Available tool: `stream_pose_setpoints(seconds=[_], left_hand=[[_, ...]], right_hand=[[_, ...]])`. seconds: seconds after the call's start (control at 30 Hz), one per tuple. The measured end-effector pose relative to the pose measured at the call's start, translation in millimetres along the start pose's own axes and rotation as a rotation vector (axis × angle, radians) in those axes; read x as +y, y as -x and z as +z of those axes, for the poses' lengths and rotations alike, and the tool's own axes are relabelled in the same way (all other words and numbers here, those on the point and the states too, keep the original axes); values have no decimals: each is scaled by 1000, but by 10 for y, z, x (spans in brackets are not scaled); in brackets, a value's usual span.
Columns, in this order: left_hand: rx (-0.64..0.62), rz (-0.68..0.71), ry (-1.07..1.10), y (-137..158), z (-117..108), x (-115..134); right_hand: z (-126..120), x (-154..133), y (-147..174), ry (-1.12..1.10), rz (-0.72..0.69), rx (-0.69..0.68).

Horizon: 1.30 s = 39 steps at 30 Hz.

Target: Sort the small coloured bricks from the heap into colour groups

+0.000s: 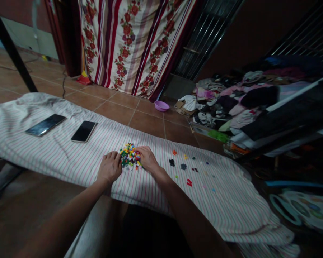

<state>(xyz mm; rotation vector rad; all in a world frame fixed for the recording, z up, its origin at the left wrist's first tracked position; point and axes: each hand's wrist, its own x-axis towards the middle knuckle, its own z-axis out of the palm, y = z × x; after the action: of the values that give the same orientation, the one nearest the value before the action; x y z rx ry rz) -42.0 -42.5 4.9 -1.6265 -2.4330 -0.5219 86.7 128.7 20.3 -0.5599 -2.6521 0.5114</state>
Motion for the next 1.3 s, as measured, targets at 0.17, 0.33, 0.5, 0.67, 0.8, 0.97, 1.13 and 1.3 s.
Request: stream_pose_setpoints(seconds=[0.17, 0.33, 0.5, 0.67, 0.8, 0.97, 1.13, 1.3], left_hand=[[4, 8, -16, -2, 5, -7], [-4, 5, -12, -4, -2, 0], [6, -1, -5, 4, 31, -10], [21, 5, -5, 11, 55, -24], [18, 4, -3, 3, 40, -16], [-3, -4, -6, 2, 16, 3], [-25, -13, 0, -6, -4, 13], [-17, -15, 3, -8, -5, 10]], right_hand=[[171, -163, -220, 77, 132, -81], [296, -328, -103, 109, 58, -170], [316, -447, 76, 149, 4, -194], [274, -450, 160, 131, -74, -191], [242, -344, 114, 100, -66, -151], [299, -277, 23, 133, 47, -125], [384, -325, -20, 101, -38, -115], [306, -325, -195, 127, 57, -33]])
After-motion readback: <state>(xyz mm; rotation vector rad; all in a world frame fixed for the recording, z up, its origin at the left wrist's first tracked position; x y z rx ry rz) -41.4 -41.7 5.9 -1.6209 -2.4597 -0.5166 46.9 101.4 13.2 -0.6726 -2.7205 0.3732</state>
